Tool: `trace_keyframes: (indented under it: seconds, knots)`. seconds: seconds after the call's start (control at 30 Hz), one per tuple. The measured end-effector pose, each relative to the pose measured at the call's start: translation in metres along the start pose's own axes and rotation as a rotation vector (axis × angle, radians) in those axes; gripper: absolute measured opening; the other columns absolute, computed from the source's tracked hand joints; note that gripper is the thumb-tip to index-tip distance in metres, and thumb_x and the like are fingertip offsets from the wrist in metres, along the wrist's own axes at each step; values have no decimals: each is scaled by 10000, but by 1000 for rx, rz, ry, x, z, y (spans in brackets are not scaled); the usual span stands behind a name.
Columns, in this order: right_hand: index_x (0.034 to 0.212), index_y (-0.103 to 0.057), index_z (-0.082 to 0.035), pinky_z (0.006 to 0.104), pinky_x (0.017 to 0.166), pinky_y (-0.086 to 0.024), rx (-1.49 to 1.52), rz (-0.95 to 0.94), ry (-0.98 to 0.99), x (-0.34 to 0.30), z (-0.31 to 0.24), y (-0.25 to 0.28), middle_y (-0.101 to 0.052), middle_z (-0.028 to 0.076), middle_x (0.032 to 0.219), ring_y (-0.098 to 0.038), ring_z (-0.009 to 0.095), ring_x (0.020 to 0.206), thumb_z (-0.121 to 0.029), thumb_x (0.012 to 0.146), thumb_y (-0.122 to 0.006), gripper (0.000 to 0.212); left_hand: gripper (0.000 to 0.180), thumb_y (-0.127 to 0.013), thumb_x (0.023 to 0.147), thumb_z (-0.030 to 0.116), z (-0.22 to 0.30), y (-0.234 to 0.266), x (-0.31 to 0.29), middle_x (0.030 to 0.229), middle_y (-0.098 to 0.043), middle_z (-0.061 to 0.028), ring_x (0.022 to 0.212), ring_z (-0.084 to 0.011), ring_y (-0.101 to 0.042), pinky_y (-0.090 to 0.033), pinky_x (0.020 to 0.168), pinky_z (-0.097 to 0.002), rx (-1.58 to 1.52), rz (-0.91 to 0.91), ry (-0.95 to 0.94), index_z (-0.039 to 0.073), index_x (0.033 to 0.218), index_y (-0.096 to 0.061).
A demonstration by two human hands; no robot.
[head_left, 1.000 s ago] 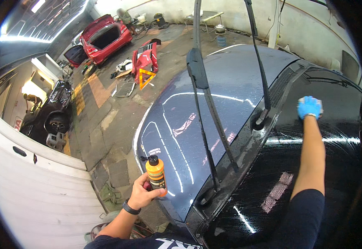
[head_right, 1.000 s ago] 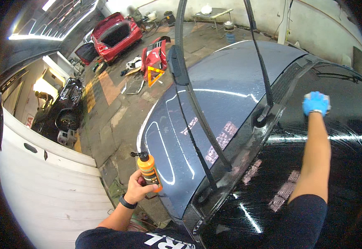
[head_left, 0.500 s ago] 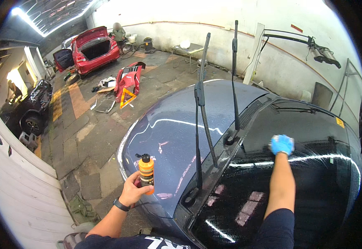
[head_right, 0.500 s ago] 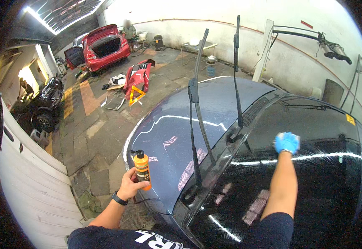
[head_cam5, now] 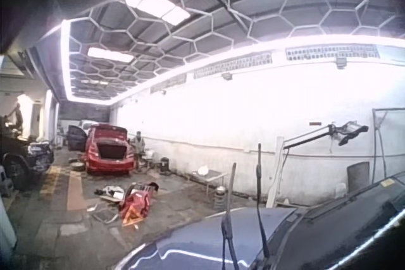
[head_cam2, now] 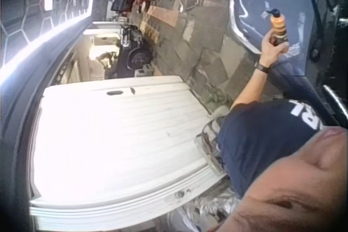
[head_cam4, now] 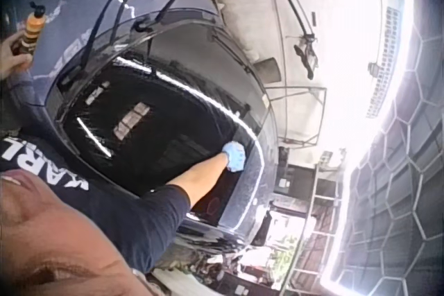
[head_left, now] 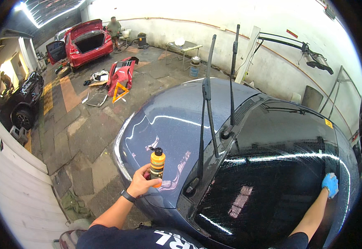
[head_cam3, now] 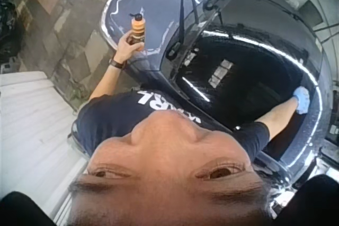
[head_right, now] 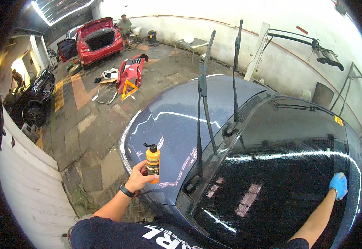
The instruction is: The person applies a liquid from a bottle onto a car's rear windshield using a cloth, scrubbing the surface. They then use a red hose to rinse the windshield, moving the hose across the glass to remove the liquid.
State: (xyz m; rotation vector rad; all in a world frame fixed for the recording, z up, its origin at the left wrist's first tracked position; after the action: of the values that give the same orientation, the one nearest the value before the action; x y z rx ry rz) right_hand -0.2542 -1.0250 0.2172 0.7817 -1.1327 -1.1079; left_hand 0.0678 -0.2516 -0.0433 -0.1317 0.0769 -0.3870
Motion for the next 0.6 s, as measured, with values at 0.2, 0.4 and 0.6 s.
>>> trace_keyframes:
  seconds: [0.2, 0.4, 0.6]
  knots:
    - [923, -827, -71, 484, 750, -611, 123, 314, 400, -59, -195, 11, -799, 174, 944, -790, 329, 851, -289, 1006, -521, 385, 650, -860, 843, -24, 5, 0, 8, 1181, -730, -68, 1042, -126, -699, -576, 932, -295, 34, 12, -9, -20, 1422, -563]
    - [954, -849, -145, 444, 715, -575, 4, 276, 916, -203, -420, -21, -802, 84, 878, -789, 278, 836, -367, 961, -590, 341, 628, -860, 840, -27, 11, 8, 4, 1197, -729, -75, 1056, -136, -707, -576, 948, -303, 34, 94, 34, -11, 1399, -576]
    - [1622, -404, -42, 529, 1298, -138, 337, -51, 940, -314, -529, -120, -367, 152, 1705, -253, 345, 1606, -524, 1036, -422, 759, 603, -856, 839, -33, 26, 14, -16, 1183, -725, -69, 1064, -143, -704, -572, 963, -318, 120, 155, 22, -2, 1378, -587]
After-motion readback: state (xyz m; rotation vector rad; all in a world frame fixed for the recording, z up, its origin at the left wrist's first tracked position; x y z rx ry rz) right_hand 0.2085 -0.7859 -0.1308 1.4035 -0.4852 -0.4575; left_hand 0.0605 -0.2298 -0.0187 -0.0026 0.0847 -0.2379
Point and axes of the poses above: each hand's wrist, its own x-axis towards the middle knuckle, its own y-axis out of the back of the hand, z = x × y, the point moved 6 cm from there along x, towards the middle knuckle
